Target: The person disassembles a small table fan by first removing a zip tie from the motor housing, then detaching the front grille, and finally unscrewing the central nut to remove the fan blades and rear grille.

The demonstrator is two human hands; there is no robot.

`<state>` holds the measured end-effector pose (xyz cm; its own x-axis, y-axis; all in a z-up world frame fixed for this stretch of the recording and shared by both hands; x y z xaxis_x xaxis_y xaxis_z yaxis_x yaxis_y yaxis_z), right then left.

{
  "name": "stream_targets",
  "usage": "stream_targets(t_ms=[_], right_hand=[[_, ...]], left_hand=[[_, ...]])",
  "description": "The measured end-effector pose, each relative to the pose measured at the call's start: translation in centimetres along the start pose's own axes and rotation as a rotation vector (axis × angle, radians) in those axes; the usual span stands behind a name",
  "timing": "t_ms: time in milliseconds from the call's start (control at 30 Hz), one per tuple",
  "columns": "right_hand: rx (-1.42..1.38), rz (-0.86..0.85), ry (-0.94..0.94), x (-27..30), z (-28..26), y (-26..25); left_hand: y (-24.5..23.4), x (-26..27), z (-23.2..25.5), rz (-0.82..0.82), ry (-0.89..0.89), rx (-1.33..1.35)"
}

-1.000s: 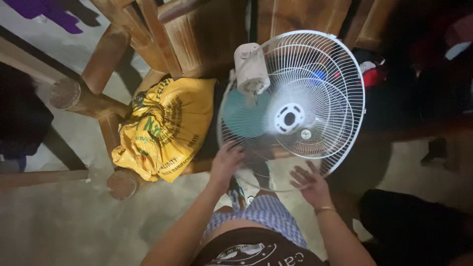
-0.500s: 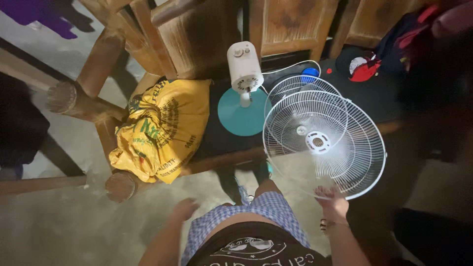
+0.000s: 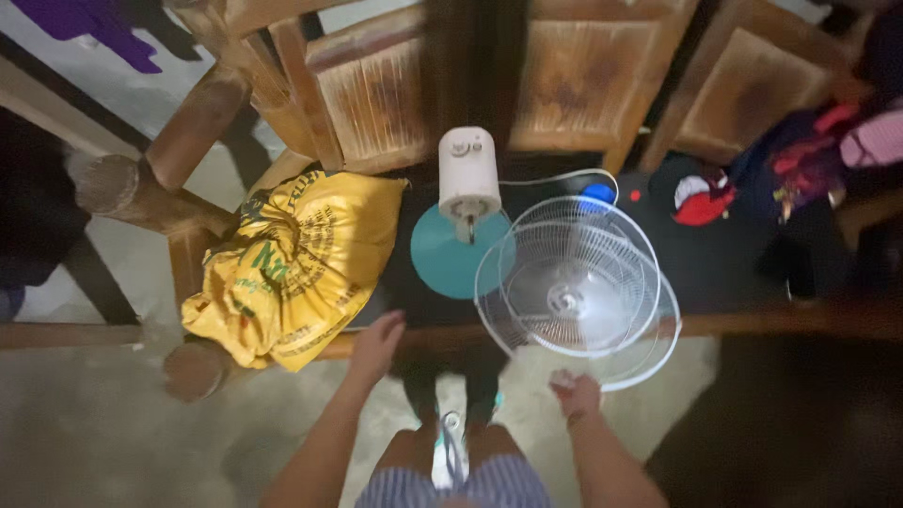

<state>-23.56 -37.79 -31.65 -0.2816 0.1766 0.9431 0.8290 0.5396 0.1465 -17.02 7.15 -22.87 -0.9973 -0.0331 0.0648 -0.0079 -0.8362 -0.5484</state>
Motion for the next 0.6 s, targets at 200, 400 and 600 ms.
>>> stream_targets(t_ms=[200,400,600], right_hand=[[0.013,-0.109,-0.005,-2.8,2.8,-0.7],[0.069,0.033,0.101,-5.9,2.3,-2.3],[1.549,0.01,-0.55,-8.4,-1.2,-0.9]], left_hand=[[6.1,-13.8,9.6,0.09,0.04,0.075],[12.1,-18.1,9.0,0.102,-0.174,0.027],[12.4,-16.3,6.6,0.173,-0.167,0.084]])
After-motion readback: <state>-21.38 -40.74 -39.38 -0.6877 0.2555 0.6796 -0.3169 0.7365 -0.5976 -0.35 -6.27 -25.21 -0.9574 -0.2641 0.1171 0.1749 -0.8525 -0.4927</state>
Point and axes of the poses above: each hand's wrist, its own x-axis away from the middle knuckle, its own y-axis out of the palm, z = x × y, the point moved 4 cm from there along -x, towards the middle knuckle, and after that the axes turned 8 degrees about y, right-handed, at the moved point
